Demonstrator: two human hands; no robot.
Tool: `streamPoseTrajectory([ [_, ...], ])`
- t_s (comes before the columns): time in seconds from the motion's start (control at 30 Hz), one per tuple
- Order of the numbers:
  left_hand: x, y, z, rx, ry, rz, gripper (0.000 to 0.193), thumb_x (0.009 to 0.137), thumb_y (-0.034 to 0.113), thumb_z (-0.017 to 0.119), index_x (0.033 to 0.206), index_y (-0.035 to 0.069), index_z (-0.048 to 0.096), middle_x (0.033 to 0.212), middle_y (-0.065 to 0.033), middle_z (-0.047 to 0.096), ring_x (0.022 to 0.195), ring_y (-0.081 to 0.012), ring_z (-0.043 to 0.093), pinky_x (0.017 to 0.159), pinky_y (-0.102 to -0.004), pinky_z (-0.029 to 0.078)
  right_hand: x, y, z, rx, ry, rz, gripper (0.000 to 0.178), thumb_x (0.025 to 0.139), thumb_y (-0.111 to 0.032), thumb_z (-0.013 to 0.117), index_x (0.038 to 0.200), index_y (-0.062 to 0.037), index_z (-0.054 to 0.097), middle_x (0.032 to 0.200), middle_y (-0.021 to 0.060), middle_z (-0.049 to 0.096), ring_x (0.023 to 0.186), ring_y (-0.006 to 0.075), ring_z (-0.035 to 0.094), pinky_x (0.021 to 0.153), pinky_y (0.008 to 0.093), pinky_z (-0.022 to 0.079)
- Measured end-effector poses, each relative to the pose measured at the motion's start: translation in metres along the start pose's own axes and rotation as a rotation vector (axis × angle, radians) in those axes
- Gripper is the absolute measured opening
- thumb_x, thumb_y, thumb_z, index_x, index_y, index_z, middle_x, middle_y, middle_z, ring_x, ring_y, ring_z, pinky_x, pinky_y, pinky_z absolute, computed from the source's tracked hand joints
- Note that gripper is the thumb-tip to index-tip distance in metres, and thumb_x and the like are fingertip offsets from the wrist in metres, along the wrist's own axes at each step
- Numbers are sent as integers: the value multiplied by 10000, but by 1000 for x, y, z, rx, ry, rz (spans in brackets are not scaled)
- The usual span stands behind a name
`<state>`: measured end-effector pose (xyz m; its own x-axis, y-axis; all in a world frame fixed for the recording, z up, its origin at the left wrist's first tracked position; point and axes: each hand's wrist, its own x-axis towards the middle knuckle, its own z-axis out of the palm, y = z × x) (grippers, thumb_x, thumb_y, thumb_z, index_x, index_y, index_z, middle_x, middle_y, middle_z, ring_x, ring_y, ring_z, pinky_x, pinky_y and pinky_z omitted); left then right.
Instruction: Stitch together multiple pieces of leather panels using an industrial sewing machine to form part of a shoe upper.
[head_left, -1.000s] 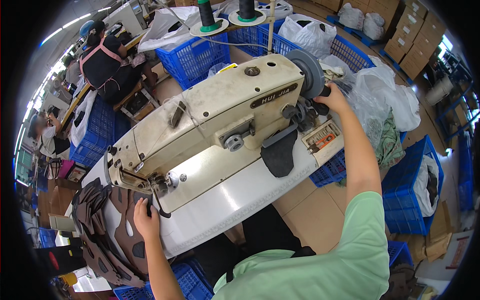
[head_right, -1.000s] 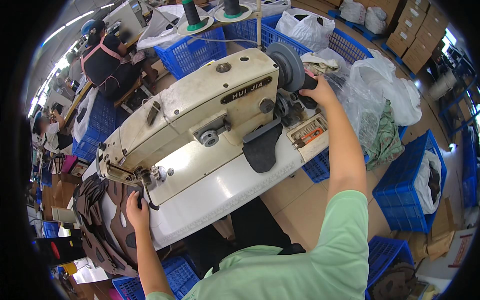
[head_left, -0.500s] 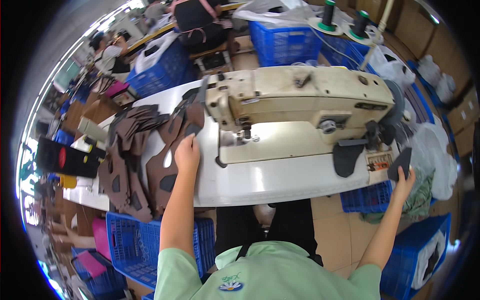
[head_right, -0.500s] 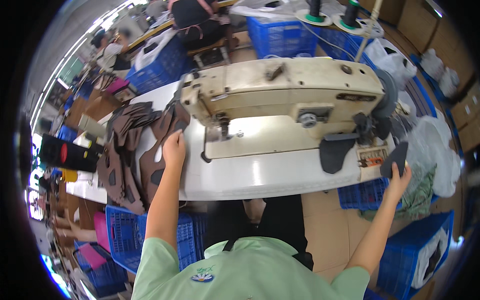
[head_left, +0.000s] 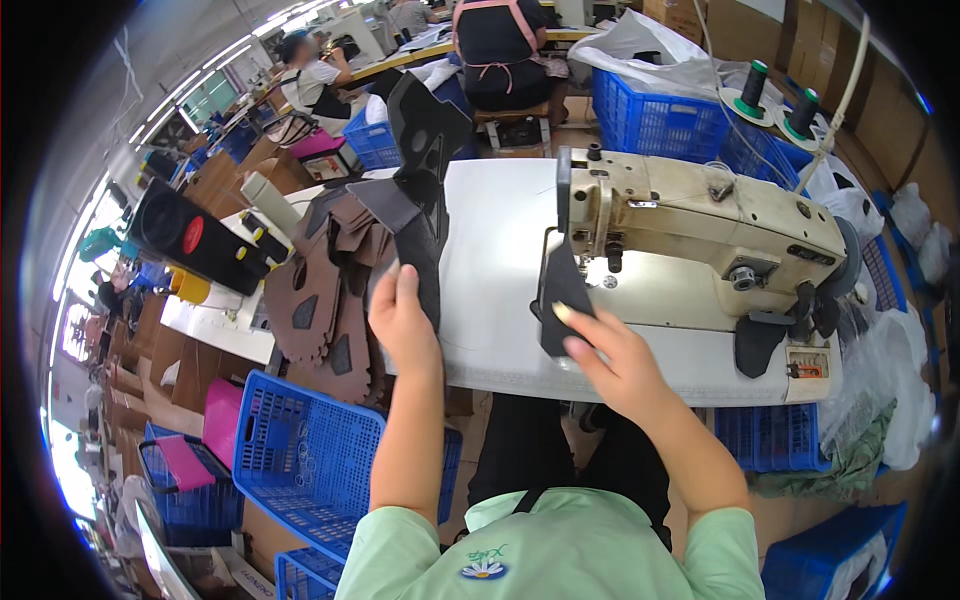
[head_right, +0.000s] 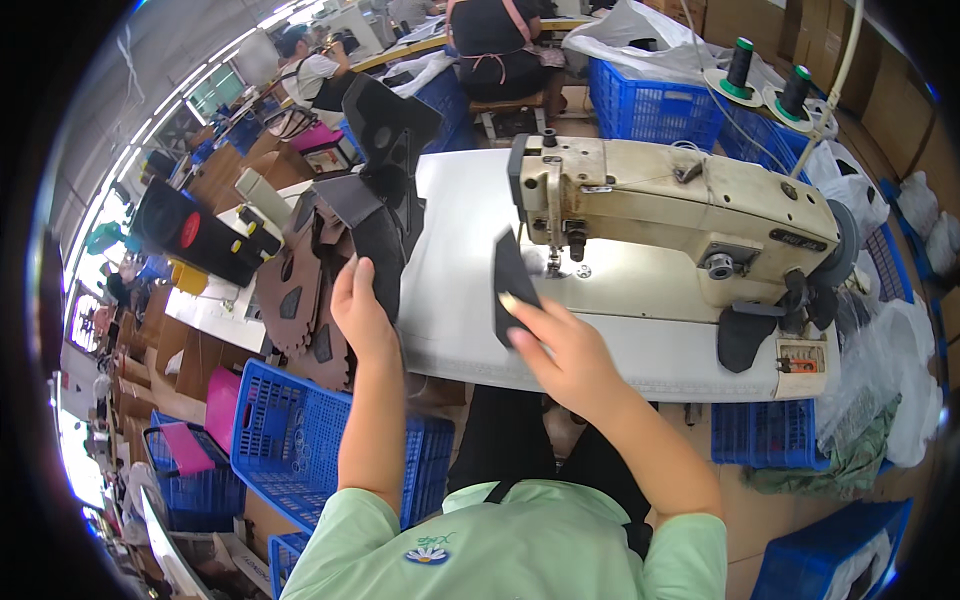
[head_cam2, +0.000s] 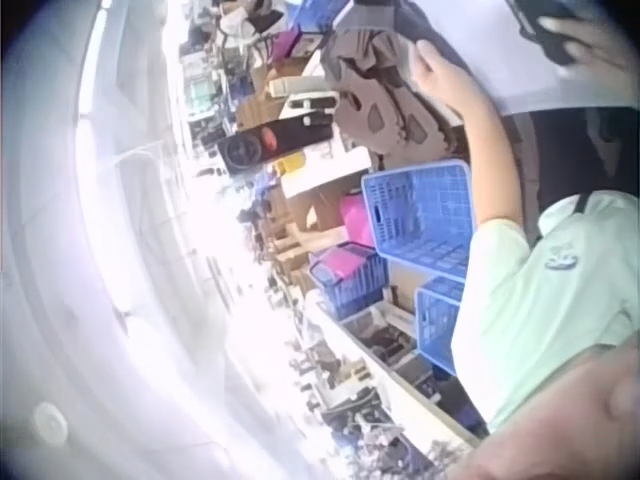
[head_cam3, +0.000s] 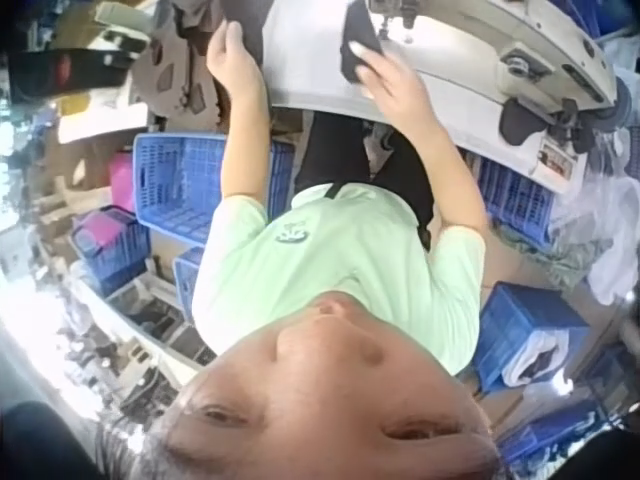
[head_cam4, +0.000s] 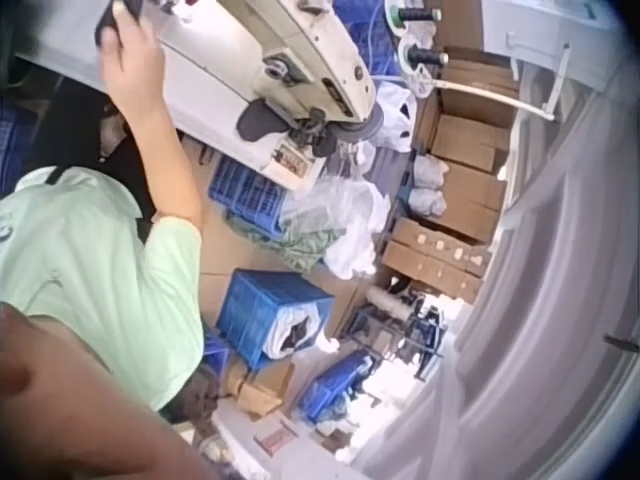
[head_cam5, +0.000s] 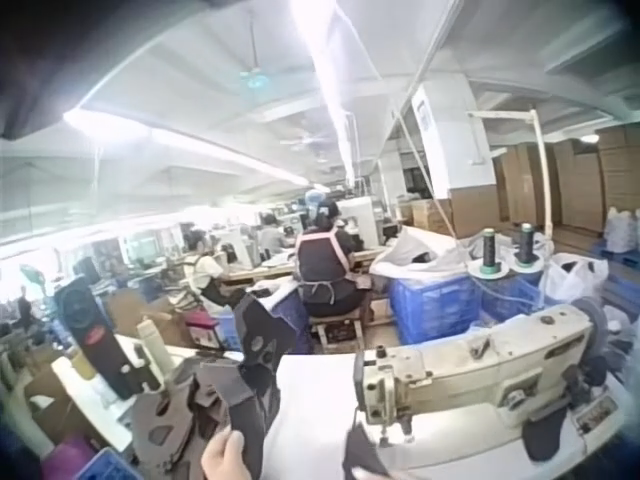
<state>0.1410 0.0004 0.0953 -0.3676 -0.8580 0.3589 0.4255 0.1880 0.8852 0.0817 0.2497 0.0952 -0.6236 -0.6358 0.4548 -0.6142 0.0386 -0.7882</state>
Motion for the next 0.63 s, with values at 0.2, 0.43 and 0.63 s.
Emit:
streamPoseTrajectory([
  [0.2,-75,17,2,164,-114,184,346,982,49,539,1295,-92,583,1317,-205,607,1223,-266,576,1053,-348,422,52,-15,70,473,-101,59,469,1010,-273,569,1379,13,523,1291,161,565,1244,241,523,1023,327,421],
  [0.43,-151,13,-7,-111,-521,65,641,936,-28,426,1534,-73,201,1664,-158,12,1516,-288,160,1207,-421,191,30,-31,43,455,-258,253,293,1003,-267,581,909,10,584,773,49,518,745,129,465,687,314,435],
  [0.63,-171,29,-35,-48,-734,545,794,829,11,627,1536,-11,267,1585,-322,147,1480,-435,229,1197,-551,158,-5,26,-29,237,-625,276,298,1038,-266,525,1060,-21,693,1017,112,717,962,149,639,906,305,481],
])
